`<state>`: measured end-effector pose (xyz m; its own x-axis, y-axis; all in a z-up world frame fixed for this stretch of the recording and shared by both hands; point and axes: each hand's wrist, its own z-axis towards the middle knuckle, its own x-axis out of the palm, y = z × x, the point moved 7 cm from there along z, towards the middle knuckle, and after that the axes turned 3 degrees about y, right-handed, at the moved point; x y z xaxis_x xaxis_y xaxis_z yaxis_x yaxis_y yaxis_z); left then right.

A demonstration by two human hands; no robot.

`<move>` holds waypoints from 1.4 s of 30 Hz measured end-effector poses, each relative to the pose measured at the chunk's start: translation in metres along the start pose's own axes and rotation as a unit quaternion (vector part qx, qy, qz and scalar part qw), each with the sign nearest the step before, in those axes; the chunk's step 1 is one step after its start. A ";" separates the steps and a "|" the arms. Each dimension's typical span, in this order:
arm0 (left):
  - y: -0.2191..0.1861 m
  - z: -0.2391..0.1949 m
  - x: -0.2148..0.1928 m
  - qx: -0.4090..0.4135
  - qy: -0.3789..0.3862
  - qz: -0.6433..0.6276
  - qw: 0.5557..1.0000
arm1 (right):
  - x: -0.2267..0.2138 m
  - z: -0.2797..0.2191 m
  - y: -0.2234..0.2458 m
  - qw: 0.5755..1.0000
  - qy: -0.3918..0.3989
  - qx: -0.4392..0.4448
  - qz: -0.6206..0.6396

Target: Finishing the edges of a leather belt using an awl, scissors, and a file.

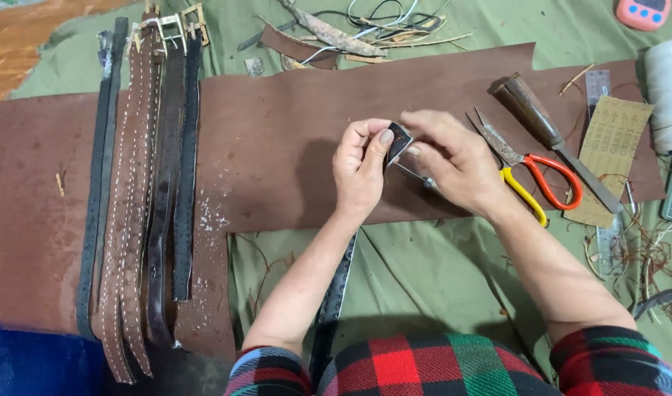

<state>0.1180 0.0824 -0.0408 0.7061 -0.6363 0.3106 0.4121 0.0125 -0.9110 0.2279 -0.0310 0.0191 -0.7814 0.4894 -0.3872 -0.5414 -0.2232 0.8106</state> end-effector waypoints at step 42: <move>0.038 -0.024 -0.019 0.069 -0.056 0.106 0.990 | 0.030 -0.023 -0.080 0.920 -0.102 0.133 0.354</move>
<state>0.1064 0.0759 -0.0873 0.8420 -0.5178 0.1512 0.3162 0.2469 -0.9160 0.2407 -0.0182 -0.0677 -0.8195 0.4546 0.3488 0.1975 -0.3473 0.9167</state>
